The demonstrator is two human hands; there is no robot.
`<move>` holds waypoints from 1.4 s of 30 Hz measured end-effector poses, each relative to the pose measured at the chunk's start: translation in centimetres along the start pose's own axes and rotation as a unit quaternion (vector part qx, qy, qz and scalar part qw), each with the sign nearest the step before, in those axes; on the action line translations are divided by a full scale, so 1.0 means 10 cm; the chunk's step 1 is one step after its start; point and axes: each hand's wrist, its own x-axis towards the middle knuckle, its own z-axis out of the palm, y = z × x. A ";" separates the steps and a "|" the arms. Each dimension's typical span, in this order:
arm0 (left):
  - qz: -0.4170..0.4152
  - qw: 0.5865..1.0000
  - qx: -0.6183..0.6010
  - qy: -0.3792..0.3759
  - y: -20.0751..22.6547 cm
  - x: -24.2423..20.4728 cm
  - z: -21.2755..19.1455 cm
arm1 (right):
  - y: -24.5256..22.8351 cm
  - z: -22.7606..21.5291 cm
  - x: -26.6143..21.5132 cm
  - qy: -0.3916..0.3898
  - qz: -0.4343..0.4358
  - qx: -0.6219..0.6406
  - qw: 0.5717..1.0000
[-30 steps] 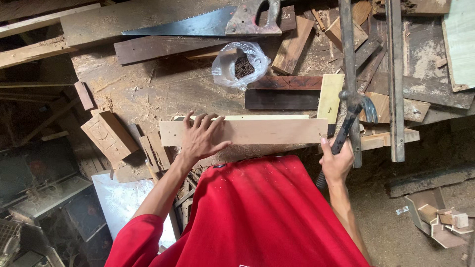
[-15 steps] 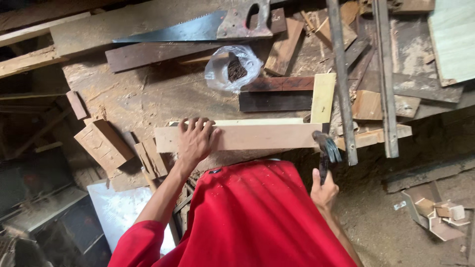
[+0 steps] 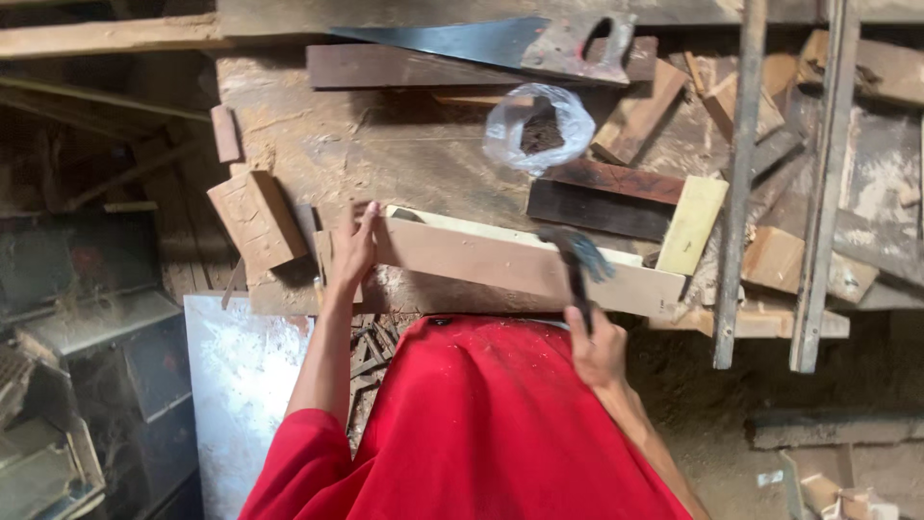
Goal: The person hammers nails into wooden pieces to assemble a small wooden frame. They use a hammer to drive nails into the wood and then use a sanding block to smooth the edges of the assembled frame.
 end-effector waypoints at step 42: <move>0.409 0.858 0.311 0.007 0.23 -0.17 0.13 | -1.21 0.33 0.39 -0.044 -0.094 -0.076 0.992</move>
